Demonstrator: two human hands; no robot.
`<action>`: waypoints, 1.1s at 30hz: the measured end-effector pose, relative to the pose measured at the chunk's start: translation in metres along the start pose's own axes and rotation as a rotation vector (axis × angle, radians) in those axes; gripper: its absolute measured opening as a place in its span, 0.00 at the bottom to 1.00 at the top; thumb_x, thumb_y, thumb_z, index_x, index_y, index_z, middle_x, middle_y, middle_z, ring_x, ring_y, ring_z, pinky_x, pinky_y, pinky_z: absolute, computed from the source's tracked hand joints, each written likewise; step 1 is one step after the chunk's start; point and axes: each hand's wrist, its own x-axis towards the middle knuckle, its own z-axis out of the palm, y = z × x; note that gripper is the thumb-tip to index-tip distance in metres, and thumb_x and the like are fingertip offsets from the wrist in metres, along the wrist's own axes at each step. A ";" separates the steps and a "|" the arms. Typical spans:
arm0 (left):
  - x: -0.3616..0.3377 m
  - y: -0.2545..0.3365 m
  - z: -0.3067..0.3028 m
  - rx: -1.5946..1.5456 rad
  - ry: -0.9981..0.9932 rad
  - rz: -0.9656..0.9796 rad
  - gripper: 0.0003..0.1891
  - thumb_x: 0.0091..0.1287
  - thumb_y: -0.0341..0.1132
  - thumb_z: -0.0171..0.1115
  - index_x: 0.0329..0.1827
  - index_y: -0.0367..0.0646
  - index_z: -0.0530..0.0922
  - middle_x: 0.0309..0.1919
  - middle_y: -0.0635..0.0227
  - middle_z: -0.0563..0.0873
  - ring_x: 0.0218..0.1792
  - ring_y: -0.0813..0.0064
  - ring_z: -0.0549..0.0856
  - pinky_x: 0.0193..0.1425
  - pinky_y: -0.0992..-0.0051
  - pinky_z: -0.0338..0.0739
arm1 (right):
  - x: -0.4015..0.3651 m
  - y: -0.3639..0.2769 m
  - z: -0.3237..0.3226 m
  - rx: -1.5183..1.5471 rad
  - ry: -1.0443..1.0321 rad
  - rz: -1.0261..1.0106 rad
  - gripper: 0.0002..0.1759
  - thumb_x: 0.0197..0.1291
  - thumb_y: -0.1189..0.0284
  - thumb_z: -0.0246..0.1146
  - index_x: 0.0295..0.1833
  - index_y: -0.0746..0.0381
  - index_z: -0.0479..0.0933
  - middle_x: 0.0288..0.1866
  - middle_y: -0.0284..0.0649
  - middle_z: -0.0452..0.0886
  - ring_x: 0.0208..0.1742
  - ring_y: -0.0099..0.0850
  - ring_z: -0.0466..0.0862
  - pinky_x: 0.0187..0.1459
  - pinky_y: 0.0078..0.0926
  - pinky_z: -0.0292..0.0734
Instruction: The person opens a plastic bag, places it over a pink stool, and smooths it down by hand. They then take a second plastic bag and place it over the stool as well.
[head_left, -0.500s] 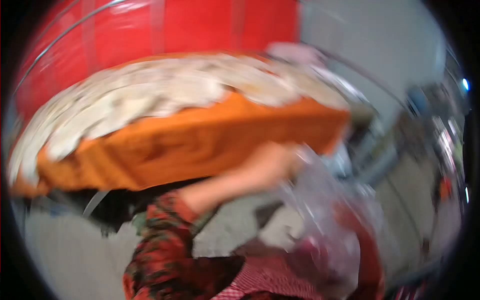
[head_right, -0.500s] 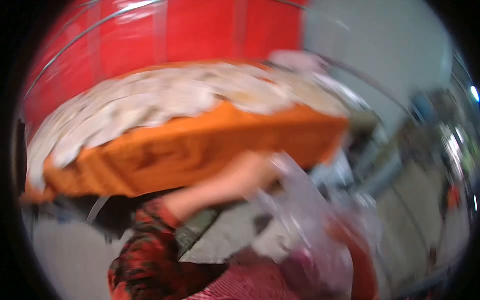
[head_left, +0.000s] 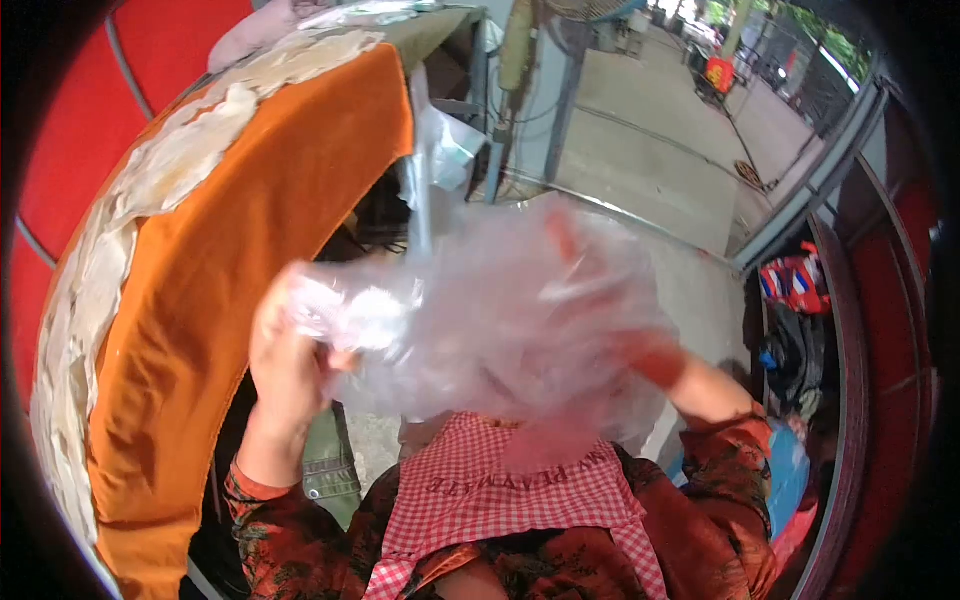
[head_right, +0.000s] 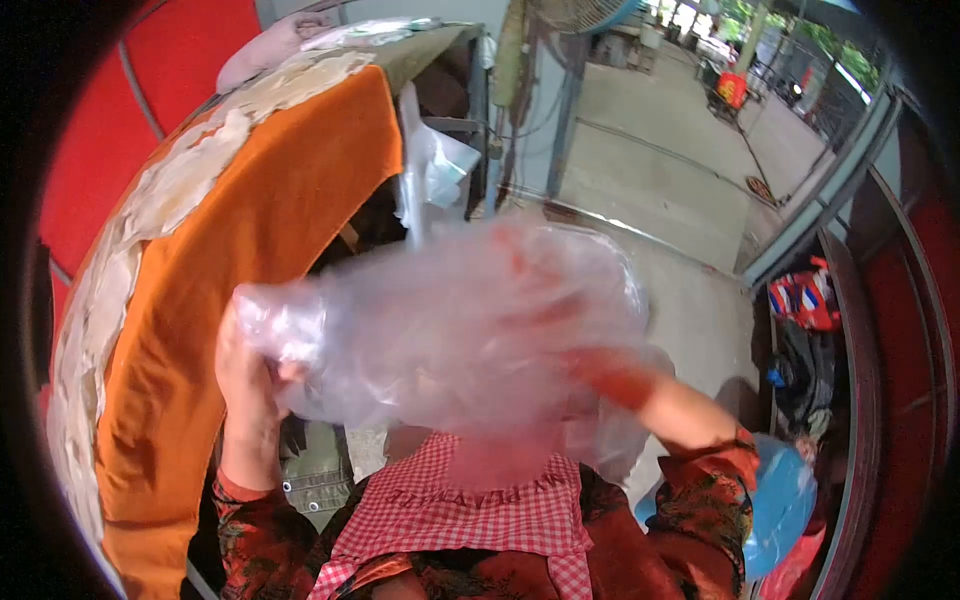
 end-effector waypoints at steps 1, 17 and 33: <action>-0.005 -0.004 0.002 -0.061 -0.163 -0.059 0.17 0.66 0.30 0.55 0.56 0.35 0.73 0.38 0.66 0.81 0.37 0.75 0.81 0.39 0.77 0.77 | 0.002 0.016 -0.001 0.103 0.010 0.062 0.22 0.73 0.67 0.53 0.68 0.62 0.68 0.66 0.42 0.73 0.65 0.31 0.72 0.67 0.31 0.66; -0.036 -0.032 -0.029 1.067 0.088 -0.026 0.08 0.63 0.24 0.56 0.41 0.31 0.82 0.38 0.55 0.85 0.39 0.61 0.85 0.46 0.68 0.78 | -0.077 -0.073 -0.004 0.207 0.069 -0.371 0.29 0.57 0.60 0.68 0.62 0.61 0.73 0.53 0.44 0.79 0.49 0.40 0.81 0.47 0.40 0.77; 0.185 0.142 0.030 1.235 0.337 1.064 0.21 0.65 0.24 0.55 0.62 0.35 0.75 0.51 0.53 0.85 0.53 0.67 0.84 0.58 0.71 0.76 | 0.052 -0.019 -0.275 -0.468 1.238 -0.056 0.15 0.58 0.78 0.52 0.44 0.62 0.83 0.40 0.40 0.86 0.41 0.36 0.84 0.47 0.33 0.78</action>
